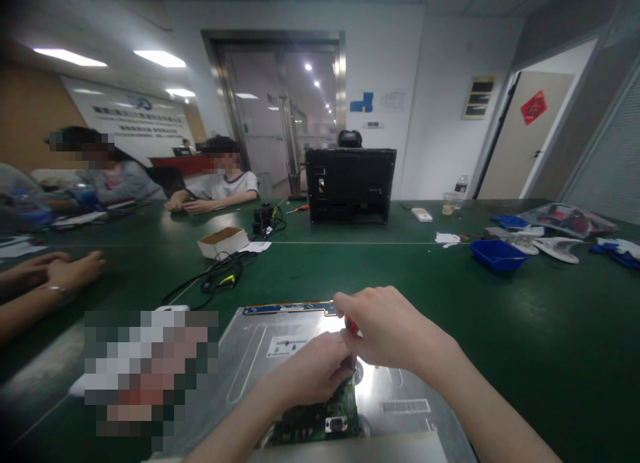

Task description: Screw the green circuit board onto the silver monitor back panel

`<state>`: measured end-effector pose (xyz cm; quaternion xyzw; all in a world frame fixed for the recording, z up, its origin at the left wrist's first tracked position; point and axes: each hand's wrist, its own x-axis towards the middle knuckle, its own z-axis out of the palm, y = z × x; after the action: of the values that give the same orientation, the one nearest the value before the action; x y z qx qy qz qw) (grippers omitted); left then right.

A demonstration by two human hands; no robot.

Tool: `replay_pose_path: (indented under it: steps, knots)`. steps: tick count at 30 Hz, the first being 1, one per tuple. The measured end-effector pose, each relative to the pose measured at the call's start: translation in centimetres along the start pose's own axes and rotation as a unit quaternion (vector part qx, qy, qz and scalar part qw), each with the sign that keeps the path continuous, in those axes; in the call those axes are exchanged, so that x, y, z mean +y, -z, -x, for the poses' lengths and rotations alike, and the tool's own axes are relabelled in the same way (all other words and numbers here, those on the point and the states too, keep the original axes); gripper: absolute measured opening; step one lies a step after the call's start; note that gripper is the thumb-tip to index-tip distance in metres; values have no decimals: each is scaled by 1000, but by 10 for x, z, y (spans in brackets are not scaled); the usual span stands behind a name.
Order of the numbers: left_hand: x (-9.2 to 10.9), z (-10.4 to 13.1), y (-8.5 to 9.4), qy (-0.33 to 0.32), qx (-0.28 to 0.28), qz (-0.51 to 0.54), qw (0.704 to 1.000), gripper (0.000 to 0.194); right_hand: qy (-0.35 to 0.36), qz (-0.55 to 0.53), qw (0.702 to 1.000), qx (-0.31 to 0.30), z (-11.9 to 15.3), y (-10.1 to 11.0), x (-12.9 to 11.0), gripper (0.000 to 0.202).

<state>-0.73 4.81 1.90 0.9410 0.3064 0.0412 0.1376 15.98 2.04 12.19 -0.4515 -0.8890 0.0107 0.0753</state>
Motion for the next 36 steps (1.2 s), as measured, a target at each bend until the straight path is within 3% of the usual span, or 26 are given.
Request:
replay_pose_path:
  steps: [5, 13, 36]
  knots:
    - [1, 1, 1, -5, -5, -4, 1000, 6, 3, -15, 1000, 0, 2, 1, -1, 14]
    - [0, -1, -1, 18, -6, -12, 1000, 5, -43, 64, 997, 5, -5, -3, -1, 7]
    - [1, -2, -1, 17, 2, -17, 1000, 6, -22, 8, 1000, 4, -1, 0, 1, 10]
